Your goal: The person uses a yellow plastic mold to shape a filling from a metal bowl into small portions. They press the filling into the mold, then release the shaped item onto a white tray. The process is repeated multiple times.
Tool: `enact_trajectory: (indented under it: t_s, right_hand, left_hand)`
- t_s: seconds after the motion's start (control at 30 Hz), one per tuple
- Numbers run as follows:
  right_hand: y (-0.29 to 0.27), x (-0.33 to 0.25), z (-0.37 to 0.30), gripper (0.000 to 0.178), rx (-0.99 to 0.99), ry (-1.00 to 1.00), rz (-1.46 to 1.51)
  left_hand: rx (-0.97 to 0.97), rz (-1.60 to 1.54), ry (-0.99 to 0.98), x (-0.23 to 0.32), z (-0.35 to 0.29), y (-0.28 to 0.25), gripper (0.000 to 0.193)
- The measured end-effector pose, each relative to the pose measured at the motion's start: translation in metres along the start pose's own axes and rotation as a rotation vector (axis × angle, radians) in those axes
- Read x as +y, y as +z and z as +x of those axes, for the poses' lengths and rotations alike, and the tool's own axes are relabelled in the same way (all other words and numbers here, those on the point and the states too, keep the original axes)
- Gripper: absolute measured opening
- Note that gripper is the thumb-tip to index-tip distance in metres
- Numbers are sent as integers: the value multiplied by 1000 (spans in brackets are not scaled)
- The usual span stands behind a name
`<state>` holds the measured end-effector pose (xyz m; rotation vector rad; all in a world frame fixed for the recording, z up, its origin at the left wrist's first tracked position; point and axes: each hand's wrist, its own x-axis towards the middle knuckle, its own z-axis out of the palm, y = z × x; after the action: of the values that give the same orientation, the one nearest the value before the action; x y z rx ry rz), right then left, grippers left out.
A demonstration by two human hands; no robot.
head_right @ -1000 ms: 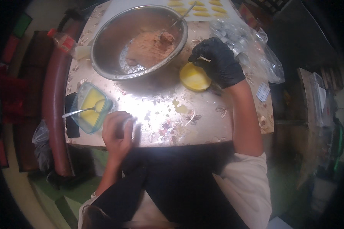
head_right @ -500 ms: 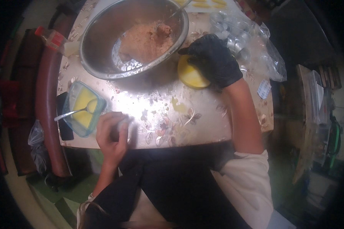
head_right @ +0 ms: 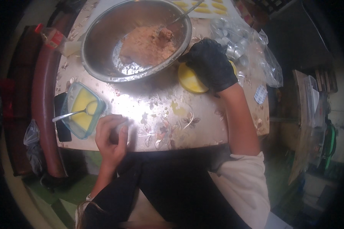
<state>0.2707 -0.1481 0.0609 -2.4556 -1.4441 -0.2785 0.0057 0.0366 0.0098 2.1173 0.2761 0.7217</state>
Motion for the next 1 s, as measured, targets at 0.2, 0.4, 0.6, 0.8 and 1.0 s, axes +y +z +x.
enact_trajectory:
  t_s: [0.2,0.4,0.6,0.8,1.0]
  right_hand:
    - [3,6,-3,12,65,-109,-44]
    - [10,11,-8,19,39,-80,-98]
    - [6,7,-8,16,58,-119,-181]
    - [6,7,-1,16,30,-135,-124]
    - [16,6,5,14,93,-160,-169]
  left_hand:
    - [0,-13,-7,0,-1,2,18]
    - [-23,18,1,-1,0,0,18]
    - [-32,20,-7,-1,1,1,18]
    - [-27,1,-14,0,0,1,18]
    - [-33,16,-7,0,1,0,18]
